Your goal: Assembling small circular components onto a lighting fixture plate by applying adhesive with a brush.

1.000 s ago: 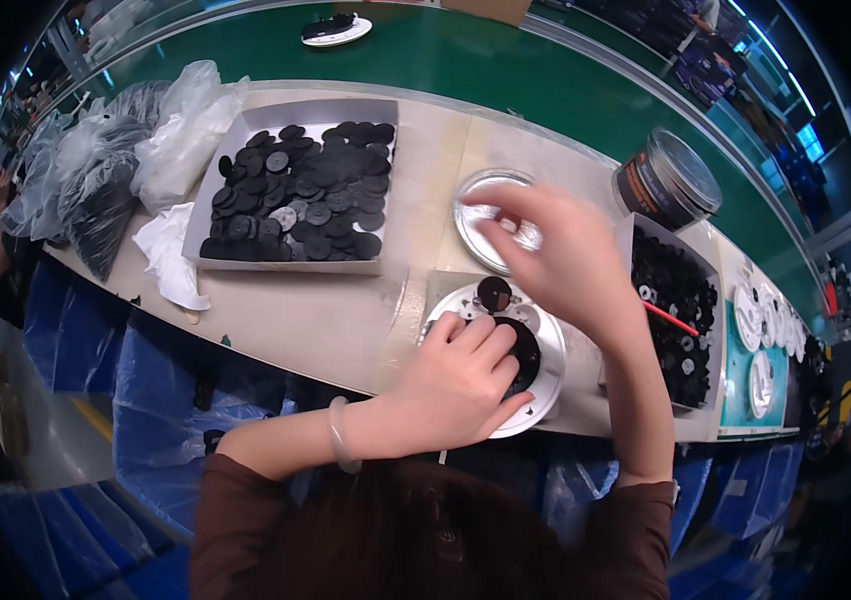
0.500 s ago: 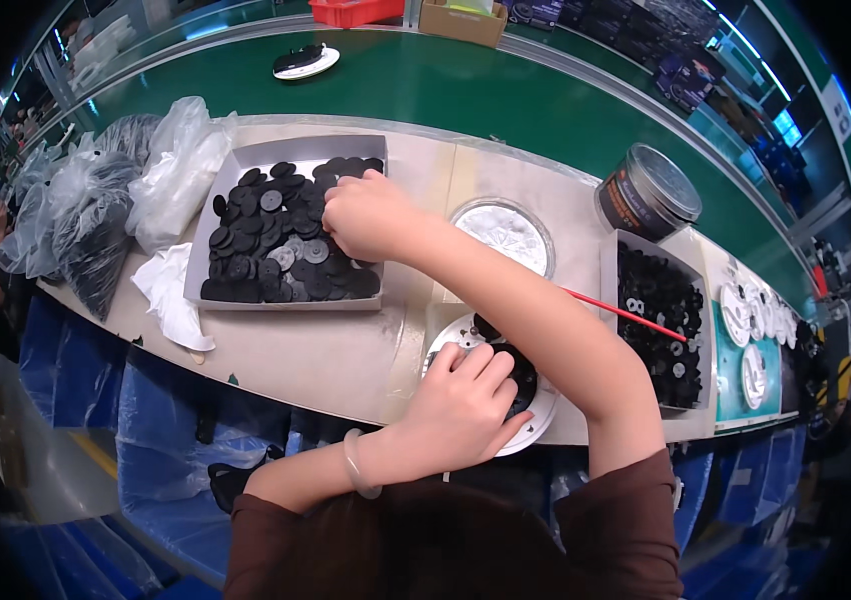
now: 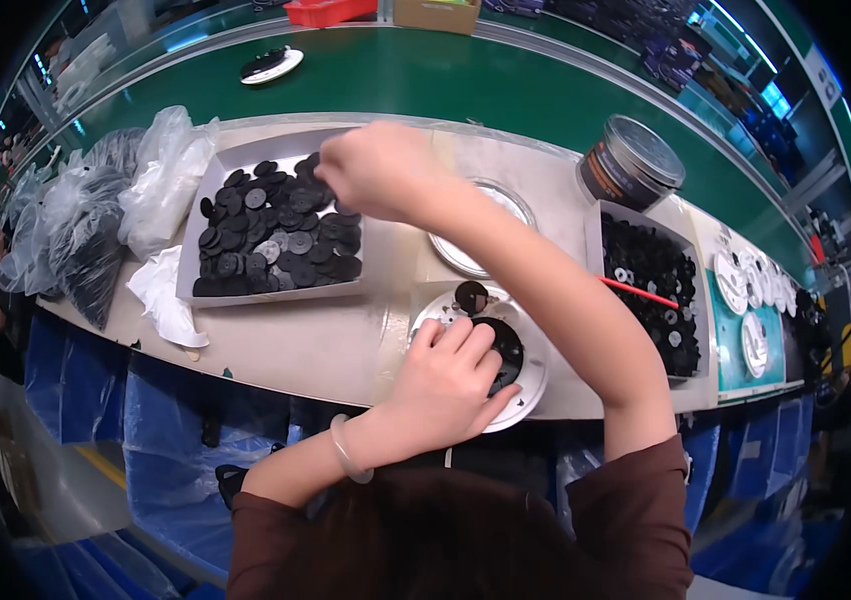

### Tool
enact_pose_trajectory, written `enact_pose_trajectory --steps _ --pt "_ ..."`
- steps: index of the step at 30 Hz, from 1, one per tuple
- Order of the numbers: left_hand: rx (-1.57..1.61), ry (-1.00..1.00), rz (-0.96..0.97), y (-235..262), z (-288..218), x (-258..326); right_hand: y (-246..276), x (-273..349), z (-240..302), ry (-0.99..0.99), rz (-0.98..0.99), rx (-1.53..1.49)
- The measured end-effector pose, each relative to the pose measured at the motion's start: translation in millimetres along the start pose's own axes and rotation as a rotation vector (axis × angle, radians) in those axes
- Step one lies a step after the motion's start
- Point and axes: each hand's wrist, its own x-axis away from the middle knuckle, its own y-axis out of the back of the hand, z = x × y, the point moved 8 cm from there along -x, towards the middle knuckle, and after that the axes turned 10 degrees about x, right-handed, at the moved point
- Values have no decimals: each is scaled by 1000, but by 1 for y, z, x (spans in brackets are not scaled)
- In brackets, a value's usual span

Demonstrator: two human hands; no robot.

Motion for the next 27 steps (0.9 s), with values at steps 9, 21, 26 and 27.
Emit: enact_pose_trajectory --steps 9,21,26,27 --pt "-2 58 -95 1 4 7 36 181 -60 -427 173 -579" --pt "-124 94 -77 2 2 4 8 197 -59 -505 113 -487" --pt "-125 98 -70 1 2 2 12 196 -57 -471 92 -332" --pt "-121 103 -66 1 3 2 12 195 -56 -477 94 -333"
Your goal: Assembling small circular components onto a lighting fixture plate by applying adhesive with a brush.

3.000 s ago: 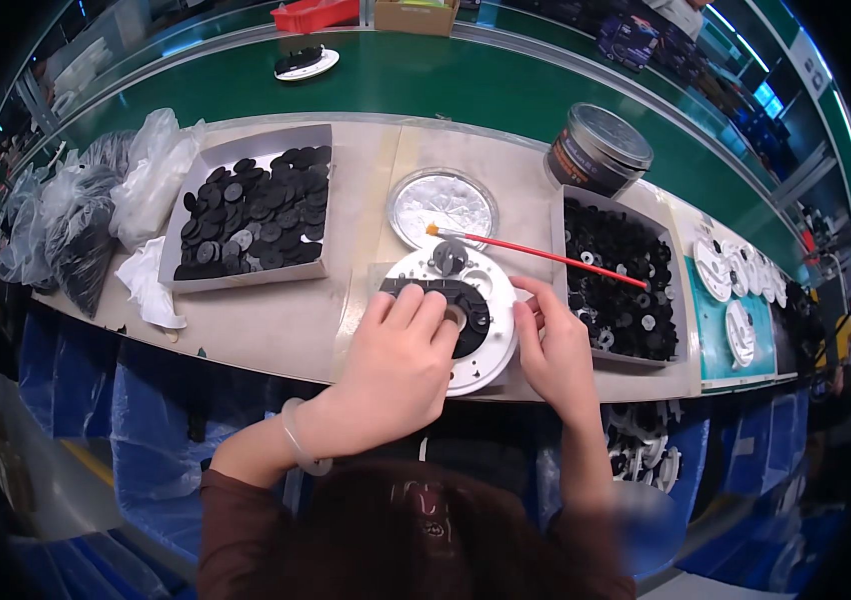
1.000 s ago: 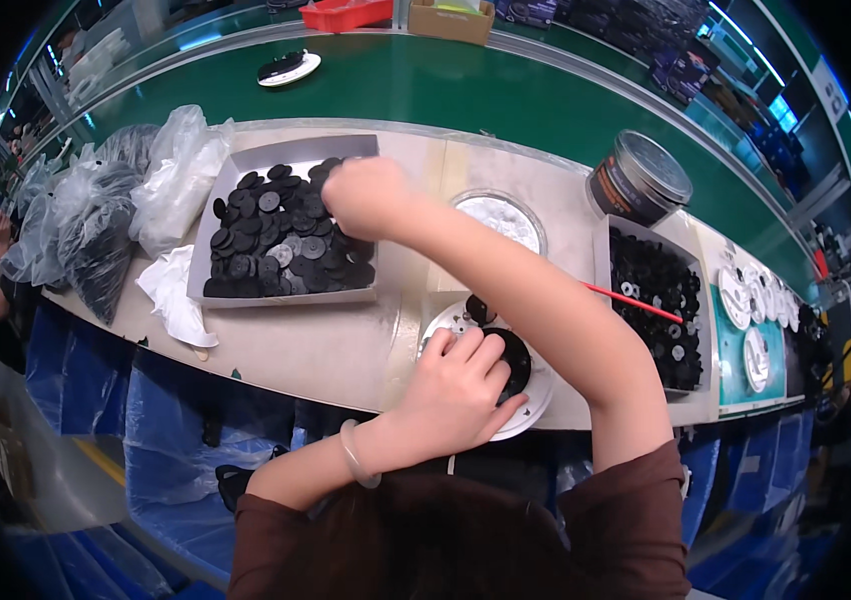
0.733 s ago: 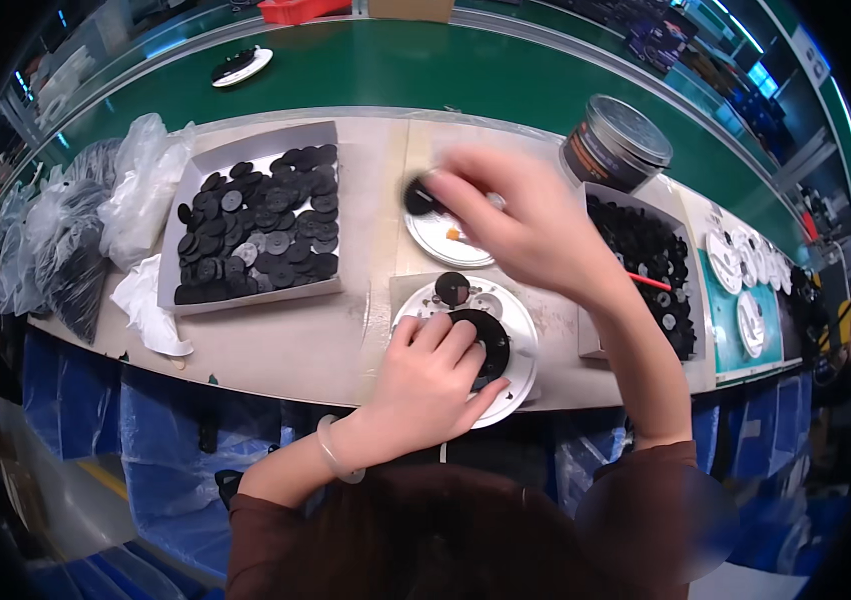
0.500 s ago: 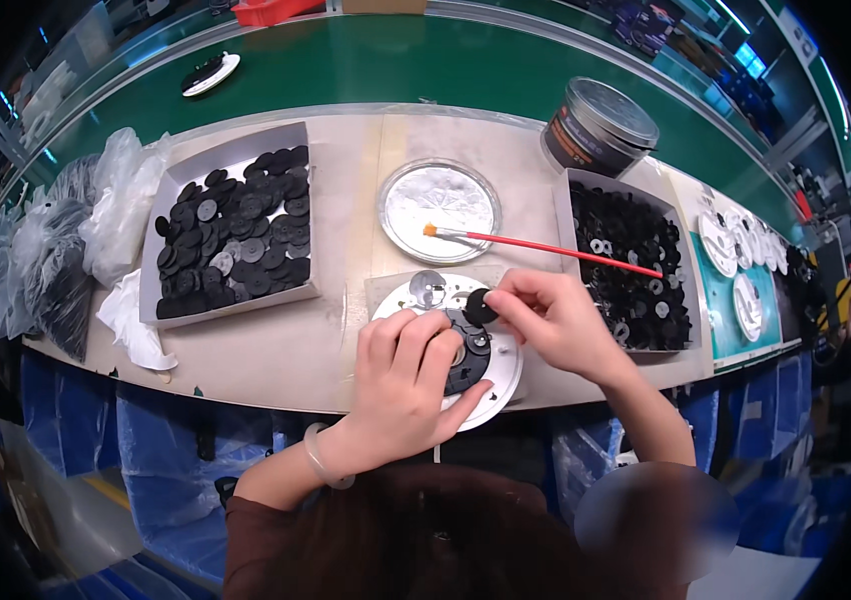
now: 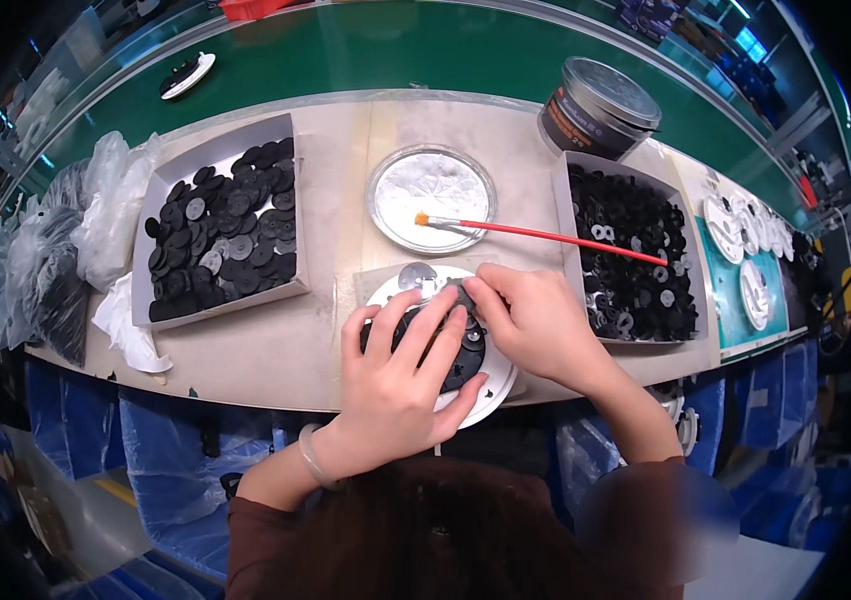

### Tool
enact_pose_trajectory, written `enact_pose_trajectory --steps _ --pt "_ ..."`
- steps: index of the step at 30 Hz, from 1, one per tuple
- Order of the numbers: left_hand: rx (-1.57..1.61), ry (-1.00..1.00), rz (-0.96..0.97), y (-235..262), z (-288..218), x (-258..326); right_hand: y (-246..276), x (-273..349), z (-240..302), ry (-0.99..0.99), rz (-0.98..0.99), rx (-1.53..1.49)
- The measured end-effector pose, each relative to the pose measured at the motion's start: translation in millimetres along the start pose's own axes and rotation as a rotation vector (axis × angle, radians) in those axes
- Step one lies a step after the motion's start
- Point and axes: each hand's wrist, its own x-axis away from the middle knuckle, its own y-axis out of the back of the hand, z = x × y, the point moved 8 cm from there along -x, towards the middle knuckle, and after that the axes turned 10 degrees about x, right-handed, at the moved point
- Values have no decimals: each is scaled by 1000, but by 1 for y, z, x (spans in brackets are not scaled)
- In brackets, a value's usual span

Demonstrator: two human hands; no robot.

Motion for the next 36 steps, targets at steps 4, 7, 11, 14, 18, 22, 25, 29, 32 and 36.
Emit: enact_pose_trajectory --steps 4,7,11,14,18,22,25,29,32,36 --pt "0 12 4 1 1 0 3 0 9 47 -37 94" --pt "5 3 2 0 2 1 1 -3 3 19 -6 28" --pt "-4 -5 33 -1 0 -2 2 -2 -2 -16 5 -5" --pt "4 -15 48 -3 0 -3 3 0 -2 -2 -13 18" --pt "12 -14 87 -4 -1 -4 37 11 -18 -59 -143 73" --pt "16 16 117 -4 1 -4 110 38 -78 -311 -531 -9" --pt "1 12 107 -4 1 -3 151 60 -117 -453 -649 251" --pt "-15 7 118 -3 -5 -8 161 90 -173 -614 -552 540" --pt "-5 -9 111 -2 -6 -8 147 97 -193 -635 -414 443" --pt "-29 -6 101 -3 -6 -8 131 77 -191 -394 -462 294"
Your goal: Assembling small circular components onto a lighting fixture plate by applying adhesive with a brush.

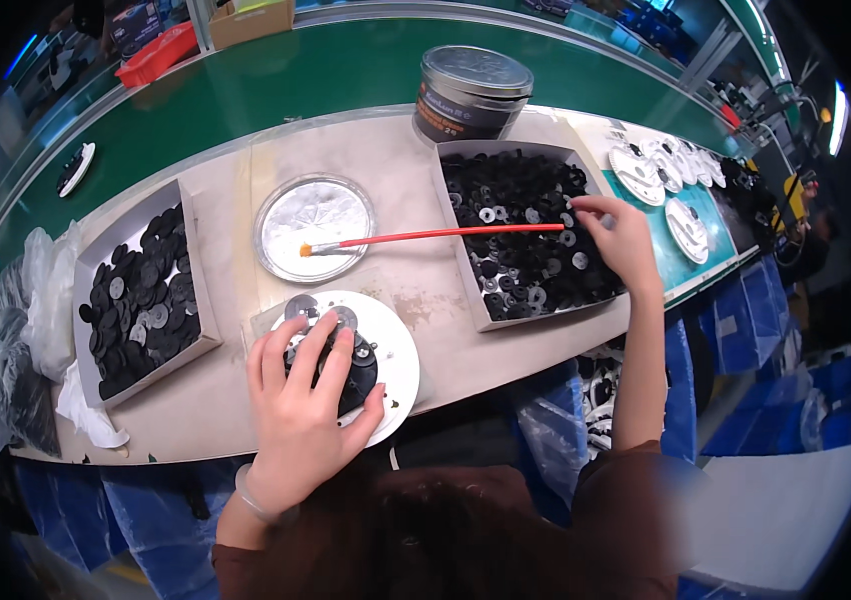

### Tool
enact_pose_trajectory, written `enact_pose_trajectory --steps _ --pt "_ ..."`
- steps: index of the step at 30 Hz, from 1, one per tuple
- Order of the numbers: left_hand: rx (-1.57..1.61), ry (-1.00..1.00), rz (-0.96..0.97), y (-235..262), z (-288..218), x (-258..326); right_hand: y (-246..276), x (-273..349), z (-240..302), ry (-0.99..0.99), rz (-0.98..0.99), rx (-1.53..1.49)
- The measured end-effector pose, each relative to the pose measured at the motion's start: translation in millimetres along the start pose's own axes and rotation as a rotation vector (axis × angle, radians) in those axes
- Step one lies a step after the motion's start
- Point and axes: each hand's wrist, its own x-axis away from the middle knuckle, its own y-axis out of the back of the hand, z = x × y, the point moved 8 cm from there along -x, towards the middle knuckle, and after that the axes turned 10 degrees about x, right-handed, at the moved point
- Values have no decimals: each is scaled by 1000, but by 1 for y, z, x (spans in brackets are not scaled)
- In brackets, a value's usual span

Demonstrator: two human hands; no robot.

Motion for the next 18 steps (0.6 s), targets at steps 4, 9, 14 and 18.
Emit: enact_pose_trajectory --steps 4,9,14,18 --pt "13 4 -13 0 -2 0 -15 -14 21 213 22 -33" --pt "17 16 -21 -4 0 0 -33 -30 10 -29 163 130" --pt "26 6 -10 0 -1 2 -51 -38 3 -60 341 77" --pt "18 21 2 -2 0 2 -51 -39 -10 -88 371 69"
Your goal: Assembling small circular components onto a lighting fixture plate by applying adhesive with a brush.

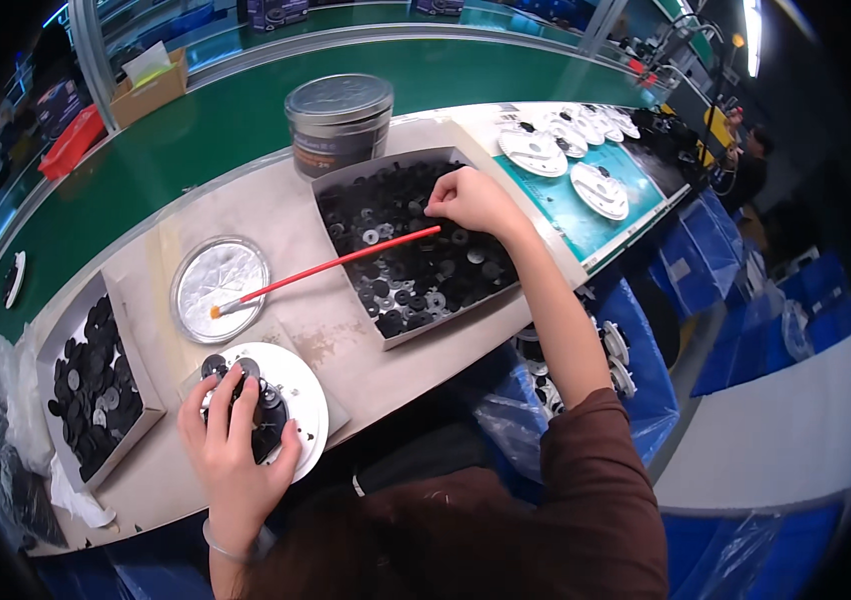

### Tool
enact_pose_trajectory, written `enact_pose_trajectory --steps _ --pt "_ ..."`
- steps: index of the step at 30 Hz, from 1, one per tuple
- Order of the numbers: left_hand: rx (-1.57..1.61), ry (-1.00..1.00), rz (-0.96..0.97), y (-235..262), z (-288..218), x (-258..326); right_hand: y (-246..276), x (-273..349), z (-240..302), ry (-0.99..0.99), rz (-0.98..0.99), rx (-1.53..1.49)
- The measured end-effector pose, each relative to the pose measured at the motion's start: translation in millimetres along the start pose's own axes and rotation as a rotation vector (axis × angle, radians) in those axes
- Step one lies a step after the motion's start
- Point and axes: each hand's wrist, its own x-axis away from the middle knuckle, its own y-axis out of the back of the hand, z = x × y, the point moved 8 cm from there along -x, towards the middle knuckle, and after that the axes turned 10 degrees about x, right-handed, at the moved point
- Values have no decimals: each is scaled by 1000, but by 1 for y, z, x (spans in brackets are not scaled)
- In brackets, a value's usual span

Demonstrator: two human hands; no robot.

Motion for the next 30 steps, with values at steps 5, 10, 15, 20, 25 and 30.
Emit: enact_pose_trajectory --steps 5,10,15,20,25,30 --pt "-12 -18 -15 -1 -1 -1 16 7 1 21 -138 -157" --pt "-10 -23 -17 0 -2 -2 3 2 10 112 -75 -34" --pt "-2 -19 -20 0 -1 -1 2 0 0 51 -55 -9" --pt "-14 -11 -19 3 0 0 12 6 2 80 -173 61" --pt "-23 -16 -30 -1 1 -1 15 9 -7 83 -229 134" --pt "-4 -3 -26 1 0 -2 12 4 -5 44 -91 76"
